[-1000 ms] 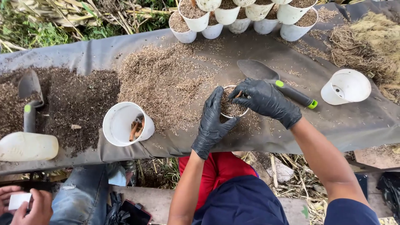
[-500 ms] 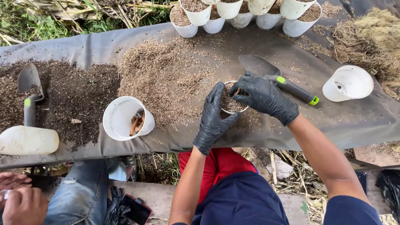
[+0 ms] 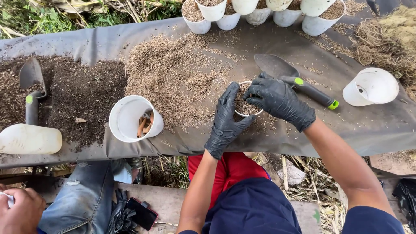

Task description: Filling small plastic cups with soil substrate using a hand trowel and stacking them on a work table.

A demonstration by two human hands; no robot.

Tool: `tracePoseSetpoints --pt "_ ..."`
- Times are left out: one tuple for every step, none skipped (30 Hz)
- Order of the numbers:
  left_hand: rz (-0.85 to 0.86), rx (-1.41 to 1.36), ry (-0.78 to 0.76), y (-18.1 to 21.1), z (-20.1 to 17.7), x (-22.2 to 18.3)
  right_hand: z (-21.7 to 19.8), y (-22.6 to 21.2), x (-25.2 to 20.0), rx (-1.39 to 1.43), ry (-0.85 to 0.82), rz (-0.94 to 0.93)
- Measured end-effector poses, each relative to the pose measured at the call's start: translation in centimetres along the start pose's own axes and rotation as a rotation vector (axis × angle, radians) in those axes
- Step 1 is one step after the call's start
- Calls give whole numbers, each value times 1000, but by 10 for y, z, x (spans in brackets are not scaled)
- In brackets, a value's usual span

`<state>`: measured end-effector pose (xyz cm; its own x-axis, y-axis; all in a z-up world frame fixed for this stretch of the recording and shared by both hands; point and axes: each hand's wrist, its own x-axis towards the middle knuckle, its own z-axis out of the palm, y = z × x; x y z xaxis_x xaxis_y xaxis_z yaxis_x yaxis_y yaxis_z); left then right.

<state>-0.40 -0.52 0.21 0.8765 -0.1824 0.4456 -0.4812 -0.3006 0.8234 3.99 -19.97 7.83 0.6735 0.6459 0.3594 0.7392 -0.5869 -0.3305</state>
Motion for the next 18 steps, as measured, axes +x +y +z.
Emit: tracePoseSetpoints --pt "-1 -7 -5 1 -1 1 -7 -3 2 -2 28 -16" --pt "-2 -14 -9 2 -2 2 -13 -6 3 -3 56 -31" --pt "-4 -13 -9 3 -4 2 -14 -5 2 -1 55 -32" --pt "-6 -16 -17 5 -5 1 -14 -4 1 -5 57 -33" --pt "-7 -19 -25 6 -6 2 -15 -3 0 -11 60 -35" --pt "-6 -18 -24 6 -6 2 -9 2 -1 -10 61 -36" --pt "-8 -21 -23 6 -6 2 -4 7 -3 -41 54 -33" --pt "-10 -23 -23 6 -6 3 0 12 -4 -72 47 -29" --pt "-10 -24 -23 7 -7 3 2 13 -5 -72 47 -29" --pt "-6 -11 -26 9 -7 3 3 15 -6 -69 64 -23" --pt "-3 3 -28 11 -8 3 5 16 -7 -65 80 -18" --pt "-3 2 -28 11 -9 1 0 10 -7 -65 80 -19" --pt "69 37 11 11 -9 -1 -4 4 -7 -11 105 -3" --pt "141 71 49 11 -10 -3 -9 -2 -6 43 130 14" --pt "141 71 49 10 -12 -4 -20 -10 -9 43 131 14" --pt "208 132 81 10 -14 -6 -31 -18 -12 15 145 8" --pt "276 193 111 9 -16 -7 -42 -26 -15 -13 160 4" --pt "276 192 109 12 -19 -9 -39 -26 -22 -13 160 5"
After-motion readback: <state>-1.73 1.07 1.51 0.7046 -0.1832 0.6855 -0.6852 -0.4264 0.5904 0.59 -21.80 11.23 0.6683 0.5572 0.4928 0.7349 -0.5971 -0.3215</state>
